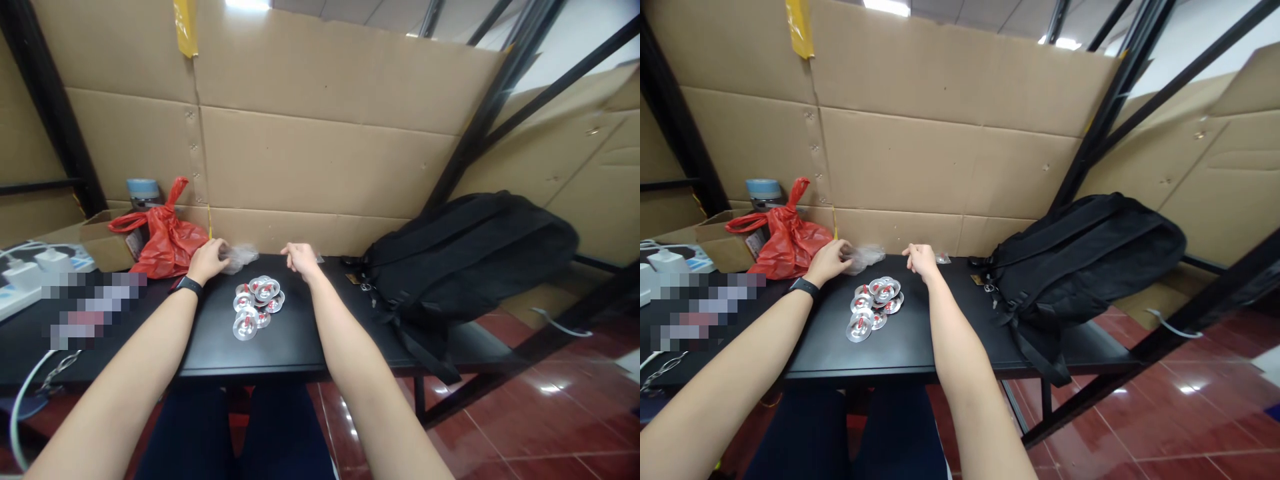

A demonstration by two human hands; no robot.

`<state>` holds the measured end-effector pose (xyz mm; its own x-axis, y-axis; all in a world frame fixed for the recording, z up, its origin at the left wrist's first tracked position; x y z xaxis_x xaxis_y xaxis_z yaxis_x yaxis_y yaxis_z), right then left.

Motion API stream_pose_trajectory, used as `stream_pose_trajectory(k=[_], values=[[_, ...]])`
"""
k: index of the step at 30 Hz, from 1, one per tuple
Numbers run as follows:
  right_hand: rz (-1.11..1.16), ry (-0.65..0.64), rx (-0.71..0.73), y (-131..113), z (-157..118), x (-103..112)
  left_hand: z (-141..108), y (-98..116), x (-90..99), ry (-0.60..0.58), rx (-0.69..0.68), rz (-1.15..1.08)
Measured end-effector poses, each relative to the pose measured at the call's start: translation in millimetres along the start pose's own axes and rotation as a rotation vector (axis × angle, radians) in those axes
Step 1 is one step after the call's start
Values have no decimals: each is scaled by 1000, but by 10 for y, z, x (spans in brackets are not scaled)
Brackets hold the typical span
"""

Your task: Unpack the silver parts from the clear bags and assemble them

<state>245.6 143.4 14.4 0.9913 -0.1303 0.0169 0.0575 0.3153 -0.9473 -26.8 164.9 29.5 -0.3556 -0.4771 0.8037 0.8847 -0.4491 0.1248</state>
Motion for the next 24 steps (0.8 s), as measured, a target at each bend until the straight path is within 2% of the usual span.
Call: stream_pose_trajectory(k=[4, 5, 8, 10, 12, 15, 17, 21, 24], values=[[-99, 350, -14, 26, 35, 504, -1, -35, 115, 116, 44, -159], [-158, 392, -7, 33, 43, 626, -5, -66, 176, 159, 77, -184], [-534, 358, 24, 77, 84, 875, -24, -189, 329, 247, 208, -235], [-777, 300, 11, 183, 96, 973, -22, -220, 341, 222, 254, -288], [-894, 220, -36, 346, 106, 999, -15, -207, 310, 168, 270, -328], [-966, 90, -110, 567, 136, 907, -14, -150, 272, 117, 271, -360], [-992, 54, -154, 645, 163, 841, -11, -101, 255, 89, 257, -387], [-1070, 52, -166, 632, 209, 766, -8, -70, 278, 76, 268, -313], [-1082, 17, -132, 597, 209, 710, -2, -60, 325, 129, 271, -316]])
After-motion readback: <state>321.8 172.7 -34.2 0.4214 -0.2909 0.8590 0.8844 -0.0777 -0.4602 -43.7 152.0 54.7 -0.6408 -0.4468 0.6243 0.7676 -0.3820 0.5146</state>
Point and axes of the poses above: each hand's wrist, its own z-axis towards the middle knuckle, its own x-axis out of the back of the hand, y = z × x, the point moved 9 cm from there along z, towards the middle knuckle, and after that the axes turned 9 degrees about z, right-handed, at the moved point
